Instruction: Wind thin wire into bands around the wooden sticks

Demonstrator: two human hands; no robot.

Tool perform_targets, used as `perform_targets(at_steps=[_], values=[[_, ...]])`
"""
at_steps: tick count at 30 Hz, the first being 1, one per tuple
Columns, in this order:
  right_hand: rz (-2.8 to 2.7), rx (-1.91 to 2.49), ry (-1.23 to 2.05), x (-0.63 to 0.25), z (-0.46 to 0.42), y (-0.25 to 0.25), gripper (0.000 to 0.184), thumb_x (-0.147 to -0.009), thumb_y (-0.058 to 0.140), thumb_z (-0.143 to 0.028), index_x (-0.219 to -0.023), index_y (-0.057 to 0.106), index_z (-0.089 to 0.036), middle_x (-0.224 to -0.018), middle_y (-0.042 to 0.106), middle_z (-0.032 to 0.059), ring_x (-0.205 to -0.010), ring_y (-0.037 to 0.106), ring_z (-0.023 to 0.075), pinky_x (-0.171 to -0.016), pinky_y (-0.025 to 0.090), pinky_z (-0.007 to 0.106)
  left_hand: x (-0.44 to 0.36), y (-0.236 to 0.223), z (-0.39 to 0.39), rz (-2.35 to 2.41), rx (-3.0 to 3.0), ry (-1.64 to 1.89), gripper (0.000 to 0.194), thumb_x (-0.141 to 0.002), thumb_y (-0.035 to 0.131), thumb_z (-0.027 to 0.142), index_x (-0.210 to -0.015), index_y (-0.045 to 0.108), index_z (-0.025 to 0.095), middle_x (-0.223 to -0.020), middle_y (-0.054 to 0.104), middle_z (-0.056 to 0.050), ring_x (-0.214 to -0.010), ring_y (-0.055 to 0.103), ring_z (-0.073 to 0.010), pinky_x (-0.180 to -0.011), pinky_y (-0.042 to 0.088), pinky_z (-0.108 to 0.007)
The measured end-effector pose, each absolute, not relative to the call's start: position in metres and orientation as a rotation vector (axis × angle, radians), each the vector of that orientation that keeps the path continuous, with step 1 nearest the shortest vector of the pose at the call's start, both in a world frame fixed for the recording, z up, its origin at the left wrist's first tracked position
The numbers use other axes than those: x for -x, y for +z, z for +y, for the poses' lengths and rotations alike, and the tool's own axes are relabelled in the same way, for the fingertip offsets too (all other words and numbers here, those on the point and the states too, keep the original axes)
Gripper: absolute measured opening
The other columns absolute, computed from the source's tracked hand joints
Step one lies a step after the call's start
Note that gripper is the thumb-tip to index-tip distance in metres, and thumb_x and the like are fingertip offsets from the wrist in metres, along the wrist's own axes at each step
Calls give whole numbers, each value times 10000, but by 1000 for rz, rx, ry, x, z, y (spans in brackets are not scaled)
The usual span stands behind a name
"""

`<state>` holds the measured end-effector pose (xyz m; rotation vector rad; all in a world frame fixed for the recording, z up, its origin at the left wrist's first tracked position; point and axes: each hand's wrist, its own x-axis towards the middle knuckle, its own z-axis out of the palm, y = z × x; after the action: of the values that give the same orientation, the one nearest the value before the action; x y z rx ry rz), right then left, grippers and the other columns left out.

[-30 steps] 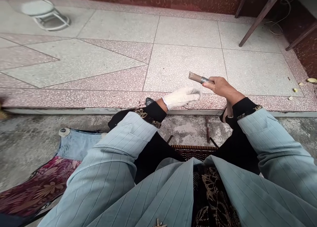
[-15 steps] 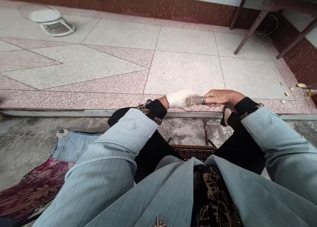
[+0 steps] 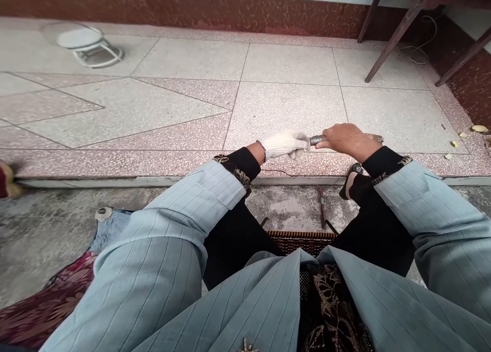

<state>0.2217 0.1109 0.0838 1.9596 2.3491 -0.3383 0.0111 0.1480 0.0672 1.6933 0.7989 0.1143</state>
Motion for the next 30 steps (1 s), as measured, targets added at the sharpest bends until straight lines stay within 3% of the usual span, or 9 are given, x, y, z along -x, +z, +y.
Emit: perform_targets(at_steps=[4, 8, 14, 20, 23, 26, 30], values=[[2454, -2048, -322, -232, 115, 77, 420, -877, 611, -604, -841, 637, -186, -802, 594, 117, -795, 544, 244, -665, 362, 345, -11, 70, 148, 701, -1585, 201, 121, -920, 549, 218, -884, 626, 132, -616, 589, 5, -487, 527, -68, -519, 419, -218], [2584, -2176, -425, -236, 114, 74, 412, -948, 496, -575, -1047, 611, -192, -871, 625, 105, -763, 535, 219, -642, 339, 327, -11, 80, 142, 606, -1412, 284, 167, -949, 528, 252, -1001, 614, 119, -713, 647, -27, -546, 578, -73, -611, 490, -242], [2622, -2411, -951, -224, 110, 76, 364, -984, 442, -487, -779, 524, -198, -692, 566, 31, -605, 493, 140, -577, 359, 281, -17, 89, 132, 578, -1450, 291, 163, -982, 460, 246, -1026, 574, 138, -722, 634, -13, -582, 589, -79, -635, 495, -242], [2281, -2580, -1622, -209, 104, 83, 466, -977, 365, -612, -775, 479, -207, -637, 470, 12, -483, 403, 114, -442, 326, 275, -24, 75, 133, 746, -1808, 237, 229, -978, 415, 254, -1039, 608, 146, -604, 554, 30, -476, 483, -76, -504, 373, -206], [2212, -2568, -1571, -205, 103, 82, 480, -903, 498, -663, -754, 491, -207, -611, 472, 17, -475, 403, 119, -428, 317, 283, -26, 66, 138, 822, -2132, 217, 295, -972, 398, 268, -1056, 658, 159, -631, 600, -5, -561, 546, -115, -561, 381, -229], [2193, -2593, -1511, -203, 103, 83, 414, -846, 661, -558, -733, 463, -212, -615, 478, 10, -470, 397, 108, -423, 307, 274, -28, 61, 141, 901, -2506, 186, 343, -973, 400, 324, -1079, 696, 187, -743, 648, -52, -672, 594, -167, -609, 362, -265], [2055, -2568, -1928, -203, 101, 89, 402, -918, 555, -568, -773, 412, -221, -631, 437, -18, -457, 328, 84, -414, 273, 253, -28, 67, 140, 985, -2741, 164, 335, -968, 419, 343, -1108, 689, 202, -751, 623, -64, -682, 572, -184, -606, 317, -282]])
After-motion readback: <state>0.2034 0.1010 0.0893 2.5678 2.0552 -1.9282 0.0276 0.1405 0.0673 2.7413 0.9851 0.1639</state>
